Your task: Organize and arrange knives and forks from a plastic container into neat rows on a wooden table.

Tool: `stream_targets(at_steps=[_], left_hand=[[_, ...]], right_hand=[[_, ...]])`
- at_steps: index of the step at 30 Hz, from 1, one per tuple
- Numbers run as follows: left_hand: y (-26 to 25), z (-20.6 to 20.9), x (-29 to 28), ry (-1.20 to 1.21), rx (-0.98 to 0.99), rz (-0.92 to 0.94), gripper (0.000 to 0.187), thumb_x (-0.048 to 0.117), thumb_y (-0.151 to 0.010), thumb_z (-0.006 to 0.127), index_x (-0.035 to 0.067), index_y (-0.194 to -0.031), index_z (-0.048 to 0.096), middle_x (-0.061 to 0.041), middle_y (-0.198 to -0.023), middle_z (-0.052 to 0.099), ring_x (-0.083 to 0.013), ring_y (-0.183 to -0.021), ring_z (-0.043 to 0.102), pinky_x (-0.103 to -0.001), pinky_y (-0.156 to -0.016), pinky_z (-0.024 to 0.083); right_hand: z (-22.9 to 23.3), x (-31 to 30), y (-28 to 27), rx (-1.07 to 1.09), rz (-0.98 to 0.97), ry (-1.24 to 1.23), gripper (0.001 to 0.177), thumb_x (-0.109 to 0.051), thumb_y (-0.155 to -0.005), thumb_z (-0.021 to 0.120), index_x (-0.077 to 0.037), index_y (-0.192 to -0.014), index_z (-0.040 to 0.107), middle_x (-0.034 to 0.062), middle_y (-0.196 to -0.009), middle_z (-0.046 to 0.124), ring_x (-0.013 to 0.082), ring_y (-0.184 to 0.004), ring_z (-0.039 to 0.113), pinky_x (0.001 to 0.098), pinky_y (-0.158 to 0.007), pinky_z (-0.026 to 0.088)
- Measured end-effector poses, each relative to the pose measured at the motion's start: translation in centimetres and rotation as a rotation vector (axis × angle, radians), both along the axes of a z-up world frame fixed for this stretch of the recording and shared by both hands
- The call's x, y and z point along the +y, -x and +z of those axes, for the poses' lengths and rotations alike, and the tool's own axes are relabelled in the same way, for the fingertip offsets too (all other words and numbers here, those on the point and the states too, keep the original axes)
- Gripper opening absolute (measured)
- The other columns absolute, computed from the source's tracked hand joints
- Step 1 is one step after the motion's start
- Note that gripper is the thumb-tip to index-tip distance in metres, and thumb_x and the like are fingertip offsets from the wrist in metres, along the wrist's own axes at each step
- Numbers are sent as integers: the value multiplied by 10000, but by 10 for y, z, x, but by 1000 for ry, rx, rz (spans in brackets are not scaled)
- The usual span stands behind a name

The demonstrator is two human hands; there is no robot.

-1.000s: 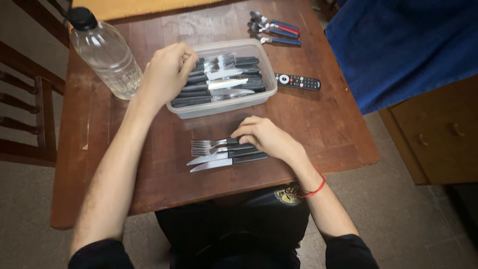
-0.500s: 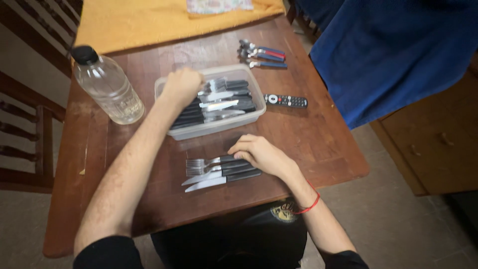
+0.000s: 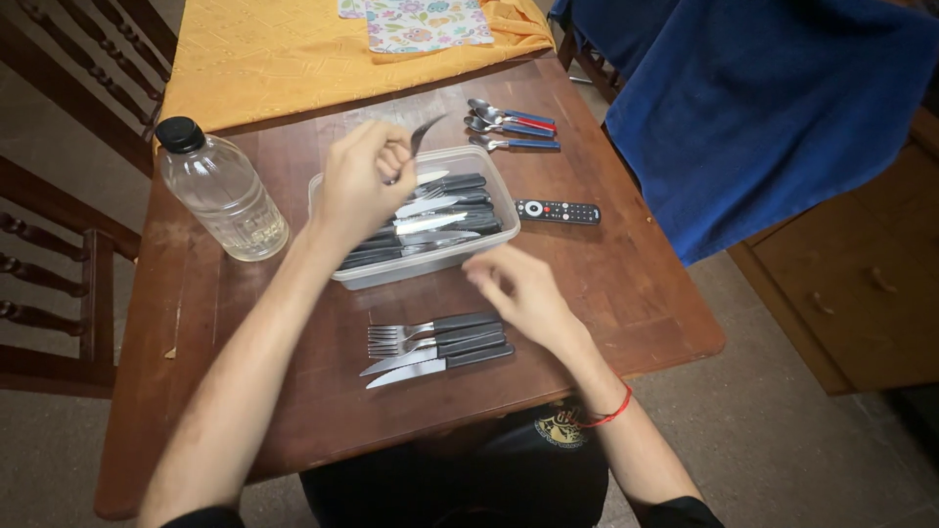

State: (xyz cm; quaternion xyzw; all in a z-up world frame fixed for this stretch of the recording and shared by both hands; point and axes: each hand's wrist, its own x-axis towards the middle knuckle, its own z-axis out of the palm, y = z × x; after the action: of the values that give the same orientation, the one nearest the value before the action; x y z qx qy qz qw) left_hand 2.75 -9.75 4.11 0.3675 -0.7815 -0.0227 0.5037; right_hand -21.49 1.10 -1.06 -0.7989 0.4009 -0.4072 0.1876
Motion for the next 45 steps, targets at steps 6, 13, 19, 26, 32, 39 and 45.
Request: stream_targets(at_steps=[6, 13, 19, 26, 32, 39, 45], left_hand=[[26, 8, 90, -482, 440, -275, 245, -63, -809, 786, -13, -977, 614, -119, -820, 714, -205, -834, 744, -351, -699, 667], [11, -25, 109, -665, 485, -364, 309, 50, -830, 858, 16, -993, 598, -117, -902, 710, -178, -848, 755, -324, -704, 653], [-57, -39, 102, -714, 461, -446, 658, -134, -798, 771, -28, -1369, 462, -167, -1168, 677, -167, -994, 672, -331, -890, 611], [-92, -55, 85, -591, 536, -276, 210, 32, -1122, 523, -50, -1311, 483, -183, -991, 668, -196, -867, 713, -323, -816, 643], [-82, -48, 80, -507, 375, -258, 164, 69, -1150, 494, -55, -1250, 531, -181, -923, 693, -193, -777, 703, -317, -727, 612], [-56, -8, 56, -327, -143, 20, 75, -12, -1062, 609, 25, -1022, 661, -114, -1011, 701, -220, -911, 663, -361, -825, 545], [-51, -85, -51, -254, -612, 354, 82, 243, -1004, 647, 217, -995, 725, -8, -911, 728, -282, -928, 734, -479, -780, 616]], right_hand=[[20, 8, -19, -326, -107, 146, 396, -71, -808, 881, -136, -1173, 740, 13, -1025, 730, 146, -916, 718, 221, -748, 630], [20, 13, -16, -182, -31, 110, 286, -71, -803, 872, -147, -1065, 787, -3, -841, 719, 111, -631, 672, 256, -654, 599], [5, 1, -5, -71, 217, -32, 245, 46, -759, 809, -23, -990, 765, 129, -864, 716, 206, -632, 674, 351, -634, 595], [-6, -19, -15, 213, 367, -215, 171, -13, -841, 758, -27, -1011, 771, 190, -928, 717, 365, -774, 697, 442, -719, 581], [-20, -27, -19, 317, 390, -246, 141, -108, -932, 703, -51, -1036, 780, 181, -991, 713, 365, -937, 712, 433, -882, 571], [-28, -33, -9, 279, 422, -129, 203, -155, -1007, 604, -63, -1107, 755, 94, -1066, 712, 248, -946, 705, 337, -918, 532], [-33, -32, -10, 191, 291, -151, 123, -191, -976, 673, -161, -1011, 786, 63, -937, 717, 271, -897, 729, 373, -850, 586]])
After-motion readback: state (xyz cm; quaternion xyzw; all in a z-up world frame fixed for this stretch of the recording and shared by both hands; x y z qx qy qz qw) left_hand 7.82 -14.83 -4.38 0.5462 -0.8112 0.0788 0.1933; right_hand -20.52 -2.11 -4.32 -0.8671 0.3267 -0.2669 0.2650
